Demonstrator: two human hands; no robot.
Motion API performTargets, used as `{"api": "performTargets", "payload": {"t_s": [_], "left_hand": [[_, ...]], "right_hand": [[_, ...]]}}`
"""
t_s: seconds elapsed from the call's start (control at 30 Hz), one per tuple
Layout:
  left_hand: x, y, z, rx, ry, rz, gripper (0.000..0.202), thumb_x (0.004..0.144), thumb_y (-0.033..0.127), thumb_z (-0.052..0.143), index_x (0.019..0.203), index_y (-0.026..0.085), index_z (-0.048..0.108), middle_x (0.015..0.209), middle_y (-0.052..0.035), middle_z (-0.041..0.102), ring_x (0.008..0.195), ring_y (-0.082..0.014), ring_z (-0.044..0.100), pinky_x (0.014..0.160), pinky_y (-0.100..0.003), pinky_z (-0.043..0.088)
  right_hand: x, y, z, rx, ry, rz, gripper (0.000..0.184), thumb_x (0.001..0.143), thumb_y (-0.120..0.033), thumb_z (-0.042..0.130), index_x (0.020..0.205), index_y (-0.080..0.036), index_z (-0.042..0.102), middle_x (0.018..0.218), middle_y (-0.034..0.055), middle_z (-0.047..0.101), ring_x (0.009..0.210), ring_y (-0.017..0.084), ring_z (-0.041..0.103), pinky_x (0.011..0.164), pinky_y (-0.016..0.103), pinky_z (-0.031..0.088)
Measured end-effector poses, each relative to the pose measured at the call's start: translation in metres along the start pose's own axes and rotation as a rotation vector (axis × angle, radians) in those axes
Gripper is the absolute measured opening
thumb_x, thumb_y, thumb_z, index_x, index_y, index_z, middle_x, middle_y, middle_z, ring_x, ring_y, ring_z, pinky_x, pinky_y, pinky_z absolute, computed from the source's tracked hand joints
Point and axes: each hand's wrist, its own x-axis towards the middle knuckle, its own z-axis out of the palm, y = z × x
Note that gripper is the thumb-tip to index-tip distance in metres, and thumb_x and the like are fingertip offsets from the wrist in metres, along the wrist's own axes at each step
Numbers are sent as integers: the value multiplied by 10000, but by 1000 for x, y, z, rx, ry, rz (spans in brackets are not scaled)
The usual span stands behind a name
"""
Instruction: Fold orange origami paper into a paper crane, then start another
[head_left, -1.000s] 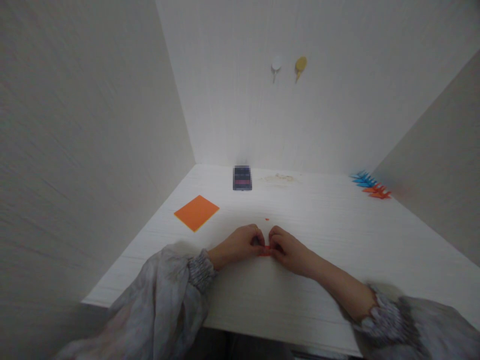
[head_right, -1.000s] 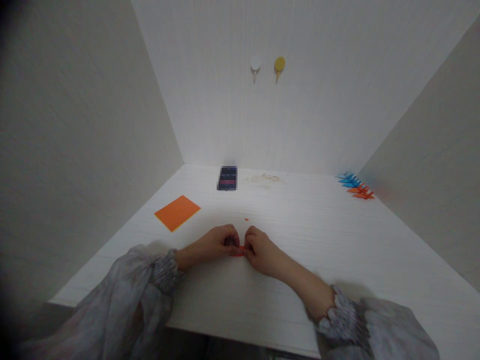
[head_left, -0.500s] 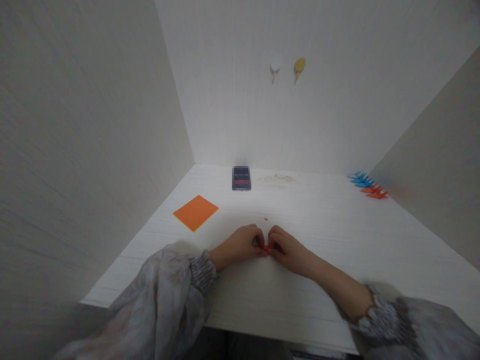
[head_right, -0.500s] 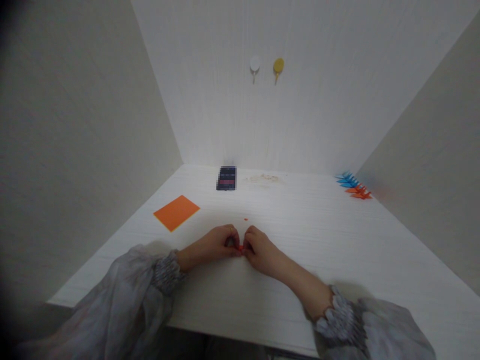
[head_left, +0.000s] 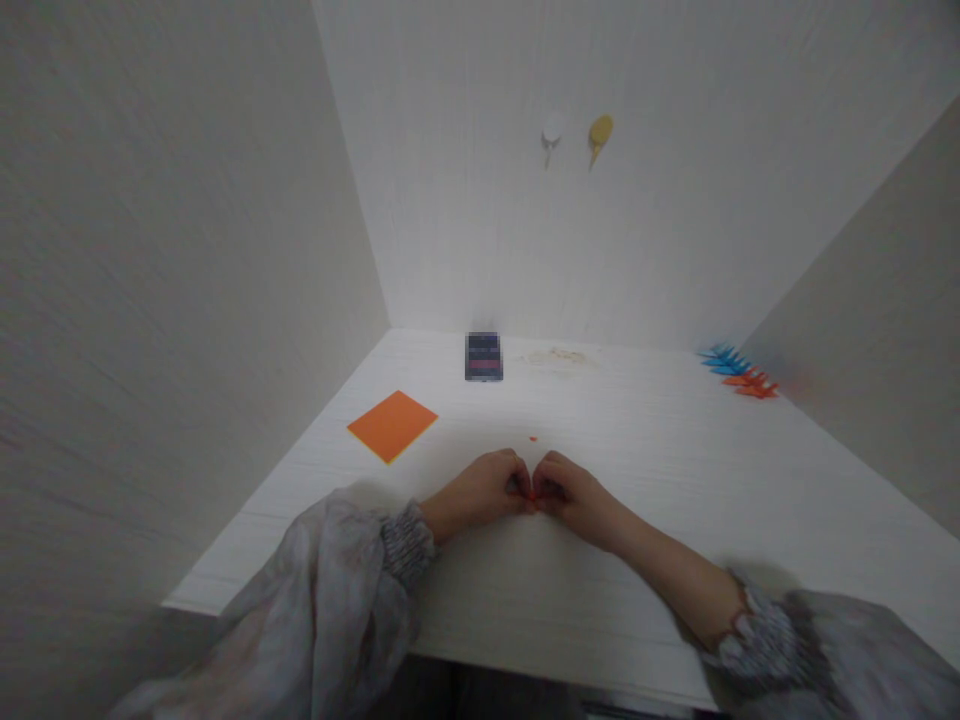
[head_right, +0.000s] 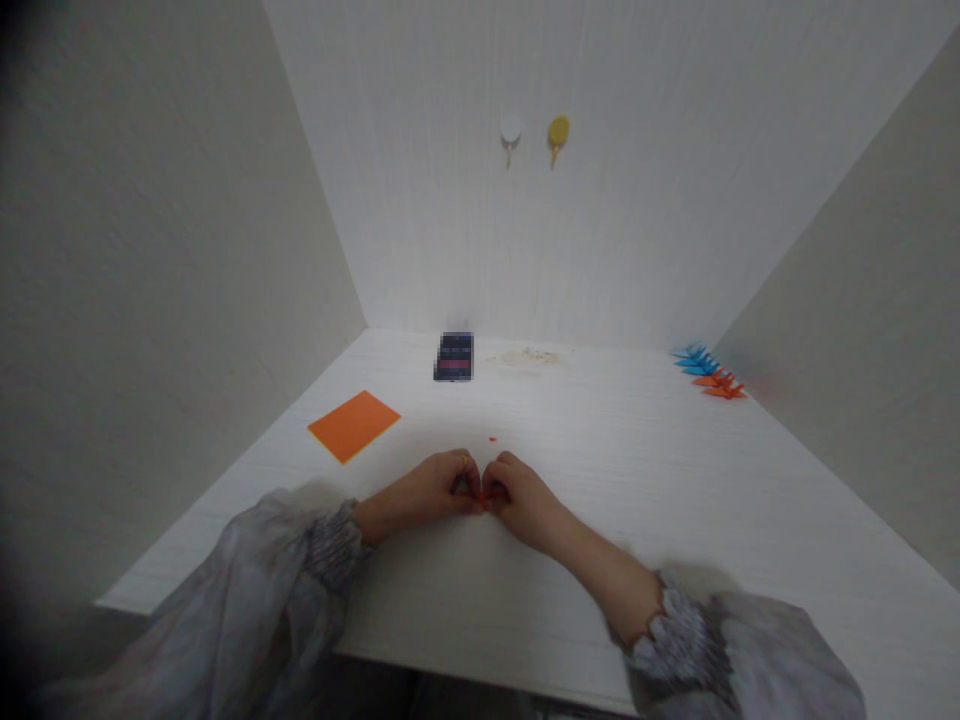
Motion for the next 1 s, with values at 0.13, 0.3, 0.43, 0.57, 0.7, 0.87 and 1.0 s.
{"api": "performTargets", "payload": {"t_s": [0.13,0.3,0.43,0.57,0.7,0.87,1.0], "left_hand": [[0,0,0,-10,1,14,185,614,289,665,713,152,590,755,0,527,643,-112,478,599,-222,360],[0,-4,3,-5,19,25,185,621,292,660,728,157,592,763,0,525,650,-110,474,598,-219,357],[0,-5,4,3,24,33,187,628,303,655,728,157,597,768,-3,522,664,-114,474,603,-223,355],[1,-5,3,-7,26,40,185,622,291,660,727,151,599,767,-4,514,655,-111,468,599,-222,356],[0,-4,2,-7,16,27,185,616,279,663,729,148,595,766,-4,507,635,-105,458,586,-218,360],[-1,-1,1,0,5,16,170,628,260,649,744,151,590,770,-3,503,650,-109,468,602,-225,367],[-1,-1,1,-3,5,30,160,627,252,647,737,152,588,771,-2,502,649,-107,472,601,-222,369]], "right_hand": [[1,-1,3,-1,10,23,169,620,-1,529,639,-168,532,746,3,458,661,118,459,583,225,366],[1,1,2,6,14,27,166,607,-2,521,581,-163,491,721,-2,445,628,109,441,551,219,346],[1,6,1,15,36,19,212,589,-17,534,509,-166,407,680,-11,428,597,103,410,521,217,316],[1,12,-1,80,29,0,212,571,-31,553,497,-166,406,683,-14,435,595,101,415,518,214,322],[1,15,-5,146,-9,-20,208,568,-35,562,488,-163,419,705,-5,460,615,106,436,529,216,337],[2,20,-13,211,-72,-45,208,572,-46,568,469,-157,427,731,6,483,642,112,460,554,227,354],[3,24,-18,326,-149,-65,150,602,-114,596,525,-155,474,798,19,504,667,114,476,568,230,369]]}}
